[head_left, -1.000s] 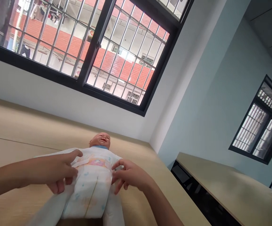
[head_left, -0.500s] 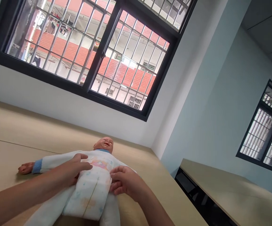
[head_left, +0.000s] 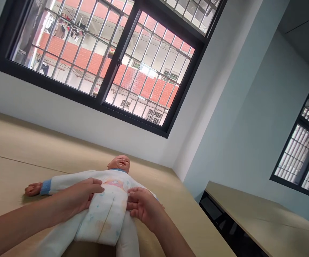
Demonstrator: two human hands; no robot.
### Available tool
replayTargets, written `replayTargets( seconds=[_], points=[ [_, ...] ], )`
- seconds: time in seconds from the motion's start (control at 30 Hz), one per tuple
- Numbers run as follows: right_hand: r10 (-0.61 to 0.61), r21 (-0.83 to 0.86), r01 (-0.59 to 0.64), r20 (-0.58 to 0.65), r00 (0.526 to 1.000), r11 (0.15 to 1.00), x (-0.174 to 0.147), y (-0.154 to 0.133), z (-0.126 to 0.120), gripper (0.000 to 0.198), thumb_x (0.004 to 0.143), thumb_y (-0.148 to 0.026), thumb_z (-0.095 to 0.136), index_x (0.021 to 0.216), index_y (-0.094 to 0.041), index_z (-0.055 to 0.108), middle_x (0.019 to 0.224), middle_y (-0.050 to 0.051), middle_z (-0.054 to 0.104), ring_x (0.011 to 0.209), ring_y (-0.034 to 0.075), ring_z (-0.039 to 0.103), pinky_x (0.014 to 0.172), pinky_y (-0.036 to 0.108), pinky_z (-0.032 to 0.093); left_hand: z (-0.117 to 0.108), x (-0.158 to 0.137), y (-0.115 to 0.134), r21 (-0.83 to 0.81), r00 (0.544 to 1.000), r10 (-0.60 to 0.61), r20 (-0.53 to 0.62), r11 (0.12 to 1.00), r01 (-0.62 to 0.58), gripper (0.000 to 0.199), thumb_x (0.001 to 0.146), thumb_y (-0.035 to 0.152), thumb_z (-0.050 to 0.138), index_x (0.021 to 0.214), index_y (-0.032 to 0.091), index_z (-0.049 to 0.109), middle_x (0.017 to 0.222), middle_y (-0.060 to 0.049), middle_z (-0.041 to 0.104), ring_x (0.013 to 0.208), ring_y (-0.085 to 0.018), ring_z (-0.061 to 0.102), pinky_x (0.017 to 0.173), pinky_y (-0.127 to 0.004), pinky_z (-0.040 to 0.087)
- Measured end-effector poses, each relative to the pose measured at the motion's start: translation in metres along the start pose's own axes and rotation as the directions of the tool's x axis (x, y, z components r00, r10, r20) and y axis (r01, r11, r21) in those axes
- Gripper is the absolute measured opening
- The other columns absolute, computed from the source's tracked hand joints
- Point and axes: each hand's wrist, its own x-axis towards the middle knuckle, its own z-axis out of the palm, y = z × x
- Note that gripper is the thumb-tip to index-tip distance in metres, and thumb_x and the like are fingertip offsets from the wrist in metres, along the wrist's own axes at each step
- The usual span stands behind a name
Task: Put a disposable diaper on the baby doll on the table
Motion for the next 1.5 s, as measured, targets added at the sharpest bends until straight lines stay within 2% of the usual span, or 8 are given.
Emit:
replayTargets(
  seconds=[0.1, 0.2, 0.33, 0.5, 0.7, 0.97, 1.13, 1.5],
  points=[
    [-0.104, -0.242, 0.082, -0.078, 0.992, 0.967, 0.008, 0.009, -0.004, 0.034, 0.068, -0.034, 0.081, 0.091, -0.019, 0.061, 0.075, -0.001, 0.064, 0.063, 0.014, 0.062, 0.054, 0.023, 0.041, -0.011, 0.006, 0.002, -0.025, 0.983, -0.16, 0.088, 0.986, 0.163, 0.03, 0.077, 0.045, 0.064, 0.098, 0.025, 0.056, 0.066, 0.002, 0.064, 0.069, -0.023, 0.068, 0.062, -0.032, 0.056],
    [-0.409, -0.524, 0.286, -0.134, 0.903, 0.802, 0.013, 0.022, -0.004, 0.022, 0.079, -0.032, 0.074, 0.094, -0.019, 0.065, 0.092, 0.006, 0.07, 0.082, 0.02, 0.067, 0.07, 0.031, 0.052, -0.021, 0.005, 0.008, 0.383, 0.996, 0.08, -0.032, 0.922, -0.061, 0.026, 0.086, 0.048, 0.058, 0.091, 0.023, 0.062, 0.067, -0.002, 0.068, 0.064, -0.025, 0.065, 0.06, -0.035, 0.051],
    [-0.602, -0.687, 0.504, 0.119, 0.789, 0.524, 0.005, 0.037, 0.003, 0.044, 0.093, -0.038, 0.066, 0.134, -0.02, 0.067, 0.149, 0.015, 0.061, 0.138, 0.032, 0.056, 0.116, 0.048, 0.045, -0.017, -0.004, -0.001, 0.563, 0.879, 0.478, 0.004, 0.725, -0.397, 0.054, 0.099, 0.054, 0.055, 0.142, 0.022, 0.065, 0.145, -0.013, 0.069, 0.132, -0.034, 0.065, 0.112, -0.043, 0.051],
    [-0.471, -0.759, 0.522, 0.323, 0.821, 0.389, -0.013, 0.046, 0.009, 0.064, 0.102, -0.048, 0.062, 0.16, -0.024, 0.051, 0.175, 0.01, 0.03, 0.163, 0.035, 0.025, 0.134, 0.055, 0.016, -0.006, -0.002, -0.046, 0.63, 0.872, 0.432, 0.23, 0.617, -0.472, 0.069, 0.104, 0.059, 0.05, 0.166, 0.027, 0.043, 0.173, -0.009, 0.035, 0.158, -0.037, 0.038, 0.128, -0.05, 0.039],
    [-0.458, -0.719, 0.565, 0.376, 0.805, 0.404, -0.011, 0.063, -0.006, 0.075, 0.104, -0.054, 0.058, 0.169, -0.026, 0.033, 0.177, 0.008, 0.022, 0.165, 0.035, 0.017, 0.133, 0.059, 0.017, -0.01, 0.005, -0.069, 0.746, 0.862, 0.441, 0.249, 0.48, -0.461, 0.073, 0.106, 0.063, 0.046, 0.168, 0.026, 0.034, 0.174, -0.007, 0.031, 0.16, -0.033, 0.034, 0.128, -0.043, 0.039],
    [-0.78, -0.637, 0.646, 0.11, 0.616, 0.42, 0.005, 0.094, -0.012, 0.051, 0.103, -0.049, 0.056, 0.145, -0.02, 0.06, 0.15, 0.015, 0.062, 0.14, 0.032, 0.058, 0.119, 0.049, 0.047, -0.01, 0.003, -0.043, 0.586, 0.897, 0.401, 0.187, 0.687, -0.43, 0.074, 0.104, 0.064, 0.048, 0.164, 0.021, 0.045, 0.169, -0.009, 0.047, 0.154, -0.031, 0.046, 0.126, -0.043, 0.041],
    [-0.737, -0.65, 0.531, -0.066, 0.673, 0.544, 0.005, 0.089, -0.005, 0.034, 0.099, -0.044, 0.058, 0.119, -0.018, 0.067, 0.115, 0.012, 0.072, 0.106, 0.027, 0.068, 0.094, 0.04, 0.057, -0.004, 0.008, -0.039, 0.416, 0.923, 0.384, -0.037, 0.845, -0.335, 0.054, 0.107, 0.059, 0.039, 0.127, 0.019, 0.068, 0.127, -0.009, 0.076, 0.119, -0.028, 0.068, 0.107, -0.04, 0.052],
    [-0.575, -0.546, 0.425, -0.132, 0.808, 0.722, 0.02, 0.087, -0.012, 0.028, 0.089, -0.048, 0.059, 0.09, -0.02, 0.06, 0.086, 0.004, 0.06, 0.081, 0.022, 0.057, 0.078, 0.034, 0.049, -0.017, 0.02, -0.058, 0.326, 0.916, 0.388, -0.102, 0.883, -0.337, 0.04, 0.105, 0.053, 0.041, 0.101, 0.022, 0.067, 0.102, -0.002, 0.075, 0.101, -0.023, 0.066, 0.092, -0.032, 0.05]
  ],
)
